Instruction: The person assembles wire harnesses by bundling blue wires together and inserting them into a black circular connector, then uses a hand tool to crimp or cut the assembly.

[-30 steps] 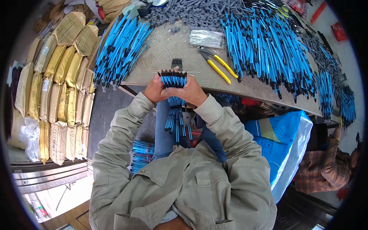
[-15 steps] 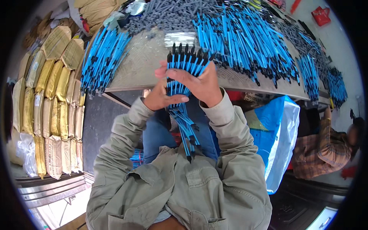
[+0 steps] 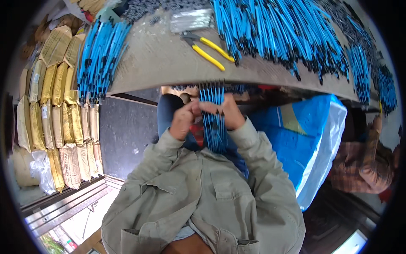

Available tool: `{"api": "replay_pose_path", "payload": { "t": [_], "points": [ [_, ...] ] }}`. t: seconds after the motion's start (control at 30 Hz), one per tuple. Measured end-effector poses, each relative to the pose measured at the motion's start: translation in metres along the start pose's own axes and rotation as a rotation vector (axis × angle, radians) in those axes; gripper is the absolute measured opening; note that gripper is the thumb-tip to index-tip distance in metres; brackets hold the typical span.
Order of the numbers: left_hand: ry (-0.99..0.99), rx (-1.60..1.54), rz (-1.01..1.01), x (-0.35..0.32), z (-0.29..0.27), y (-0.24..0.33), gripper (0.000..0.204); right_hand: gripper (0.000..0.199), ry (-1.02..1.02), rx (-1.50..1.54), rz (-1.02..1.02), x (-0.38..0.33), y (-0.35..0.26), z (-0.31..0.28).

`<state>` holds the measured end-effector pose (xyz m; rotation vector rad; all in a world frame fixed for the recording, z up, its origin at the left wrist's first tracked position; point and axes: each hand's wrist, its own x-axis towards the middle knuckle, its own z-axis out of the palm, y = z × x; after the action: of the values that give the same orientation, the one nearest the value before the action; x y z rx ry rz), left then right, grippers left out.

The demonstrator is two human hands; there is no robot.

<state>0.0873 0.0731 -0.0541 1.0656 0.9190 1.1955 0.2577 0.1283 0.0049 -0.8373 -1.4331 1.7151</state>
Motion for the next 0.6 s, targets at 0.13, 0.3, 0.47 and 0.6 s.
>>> {"api": "replay_pose_path", "payload": {
  "t": [0.13, 0.3, 0.47, 0.6],
  "points": [
    [0.32, 0.18, 0.082, 0.041, -0.027, 0.108, 0.032, 0.029, -0.051, 0.289, 0.213, -0.012, -0.007, 0.007],
    [0.432, 0.949, 0.416, 0.168, -0.116, 0.145, 0.03, 0.022, -0.132, 0.267, 0.261, -0.016, -0.006, 0.02],
    [0.417, 1.586, 0.523, 0.234, -0.14, 0.14, 0.036, 0.018, -0.106, 0.237, 0.287, -0.014, -0.007, 0.024],
    [0.153, 0.972, 0.193, 0.22, -0.131, 0.153, 0.038, 0.016, -0.095, 0.234, 0.261, -0.012, -0.01, 0.016]
  ]
}}
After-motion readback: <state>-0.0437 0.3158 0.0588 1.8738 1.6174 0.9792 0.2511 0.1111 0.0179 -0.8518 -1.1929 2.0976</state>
